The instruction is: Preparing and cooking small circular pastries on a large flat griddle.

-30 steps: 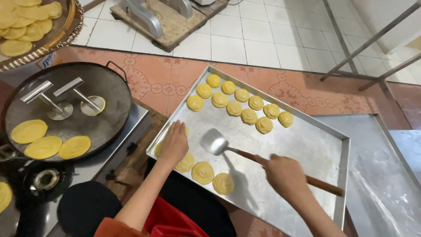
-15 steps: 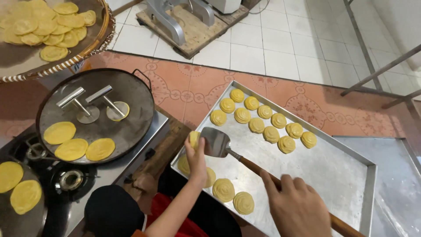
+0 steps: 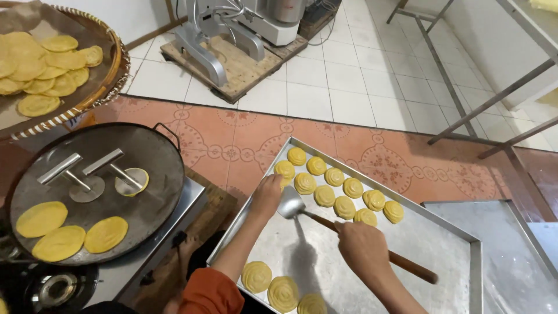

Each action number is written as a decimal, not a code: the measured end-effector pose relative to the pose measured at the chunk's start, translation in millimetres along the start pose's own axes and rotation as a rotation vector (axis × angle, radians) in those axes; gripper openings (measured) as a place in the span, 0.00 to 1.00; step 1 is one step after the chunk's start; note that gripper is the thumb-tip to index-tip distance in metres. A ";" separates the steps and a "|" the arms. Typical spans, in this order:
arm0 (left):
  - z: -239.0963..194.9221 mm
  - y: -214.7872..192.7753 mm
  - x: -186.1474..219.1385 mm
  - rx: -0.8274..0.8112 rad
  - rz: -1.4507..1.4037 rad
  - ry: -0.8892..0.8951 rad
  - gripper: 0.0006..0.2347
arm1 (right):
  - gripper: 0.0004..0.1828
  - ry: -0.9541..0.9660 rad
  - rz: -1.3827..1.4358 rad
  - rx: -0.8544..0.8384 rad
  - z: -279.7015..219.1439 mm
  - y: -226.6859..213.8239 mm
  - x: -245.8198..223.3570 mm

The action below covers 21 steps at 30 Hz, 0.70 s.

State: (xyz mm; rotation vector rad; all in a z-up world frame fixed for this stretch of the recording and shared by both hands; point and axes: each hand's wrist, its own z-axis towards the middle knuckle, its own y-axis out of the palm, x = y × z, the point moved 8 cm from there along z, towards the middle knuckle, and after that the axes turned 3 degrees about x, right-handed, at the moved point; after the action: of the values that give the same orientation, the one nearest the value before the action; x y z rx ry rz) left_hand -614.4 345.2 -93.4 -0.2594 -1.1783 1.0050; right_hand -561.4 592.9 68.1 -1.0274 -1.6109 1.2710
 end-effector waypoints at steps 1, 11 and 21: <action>-6.5 -4.0 4.5 0.054 -0.028 0.039 0.14 | 0.12 -0.064 -0.039 0.028 3.3 2.9 -9.1; -49.9 46.9 22.6 0.508 -1.895 -1.134 0.18 | 0.27 0.049 -0.086 -0.015 -101.7 26.7 193.5; -9.3 186.2 160.8 -0.006 -0.762 -0.302 0.23 | 0.22 0.693 0.013 -0.546 -146.5 63.9 193.7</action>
State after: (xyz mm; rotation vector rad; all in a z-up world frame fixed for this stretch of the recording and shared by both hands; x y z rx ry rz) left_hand -698.1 575.9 -113.7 0.3379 -1.3938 0.3698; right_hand -480.9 830.0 49.7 -1.5915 -1.3977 0.3743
